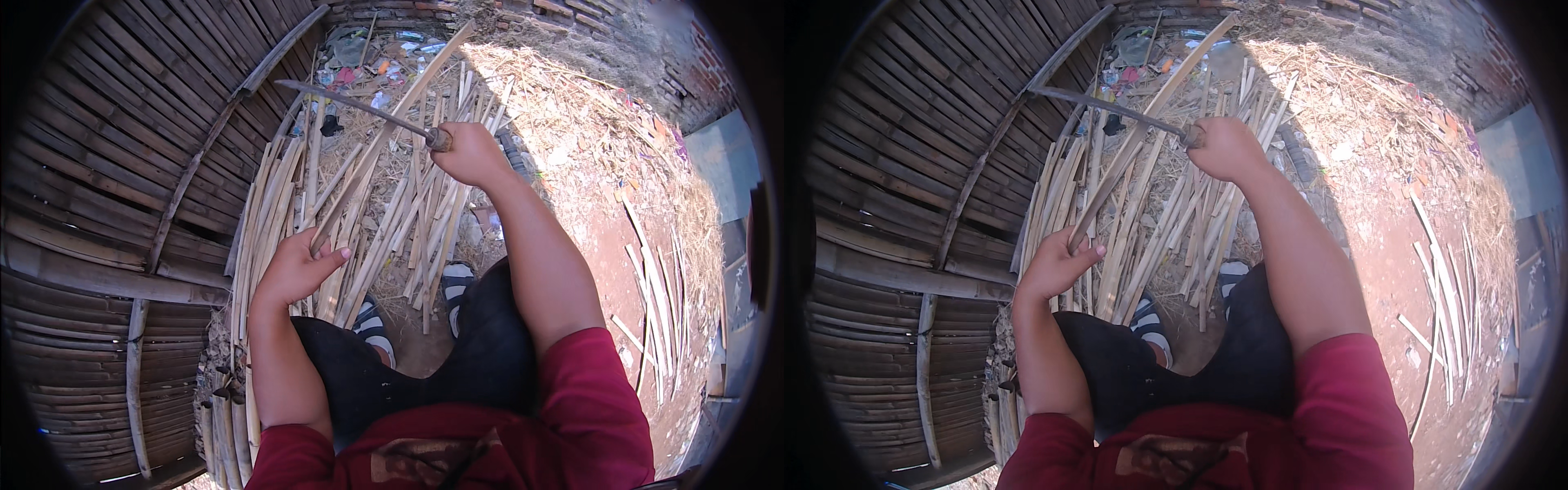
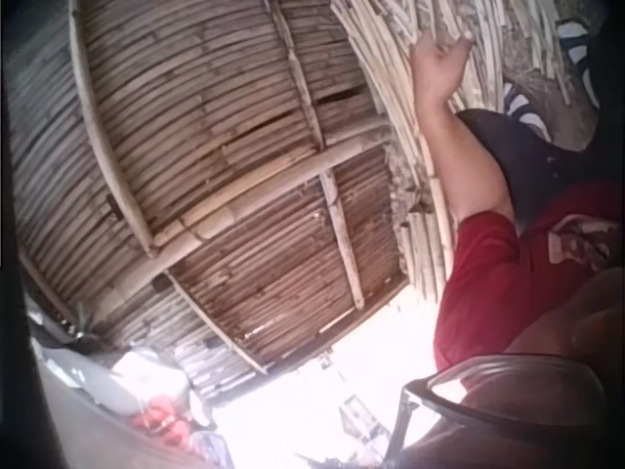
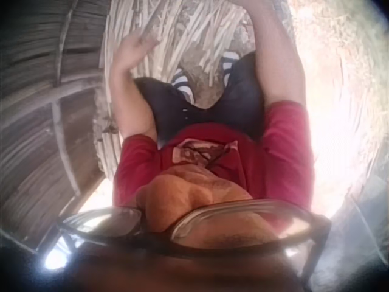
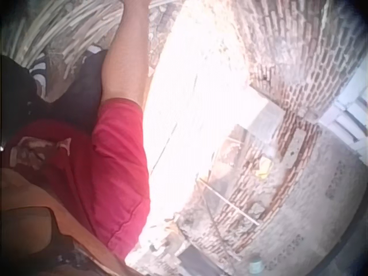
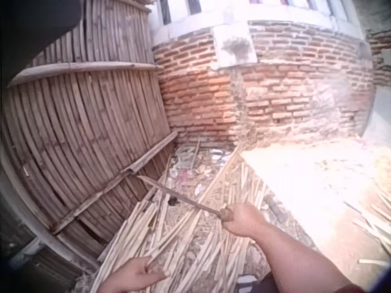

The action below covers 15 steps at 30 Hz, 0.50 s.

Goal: The person shaves and strips layers off bamboo pieces using a large knife held in the right hand while the left hand holds and moves the bamboo strips.

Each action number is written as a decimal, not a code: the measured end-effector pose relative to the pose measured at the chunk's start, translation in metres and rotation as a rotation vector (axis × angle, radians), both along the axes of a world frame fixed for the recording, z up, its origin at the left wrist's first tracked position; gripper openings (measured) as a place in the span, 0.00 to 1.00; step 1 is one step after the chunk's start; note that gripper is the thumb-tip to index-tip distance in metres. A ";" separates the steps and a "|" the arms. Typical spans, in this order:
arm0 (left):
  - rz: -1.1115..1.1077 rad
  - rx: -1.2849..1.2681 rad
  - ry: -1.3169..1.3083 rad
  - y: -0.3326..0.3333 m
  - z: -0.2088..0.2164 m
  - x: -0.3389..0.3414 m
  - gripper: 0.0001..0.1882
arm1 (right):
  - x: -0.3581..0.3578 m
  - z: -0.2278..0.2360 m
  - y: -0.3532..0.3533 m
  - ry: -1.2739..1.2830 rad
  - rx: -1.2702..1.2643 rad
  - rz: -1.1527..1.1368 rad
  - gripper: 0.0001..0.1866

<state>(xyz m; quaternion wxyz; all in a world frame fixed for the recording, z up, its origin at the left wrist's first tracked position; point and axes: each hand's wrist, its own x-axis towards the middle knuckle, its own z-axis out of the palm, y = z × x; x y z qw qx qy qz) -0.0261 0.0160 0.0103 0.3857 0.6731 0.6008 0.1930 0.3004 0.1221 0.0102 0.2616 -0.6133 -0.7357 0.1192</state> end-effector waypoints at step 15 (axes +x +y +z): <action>-0.019 -0.025 0.017 0.003 0.001 0.003 0.20 | 0.037 -0.009 0.011 0.145 -0.076 -0.164 0.15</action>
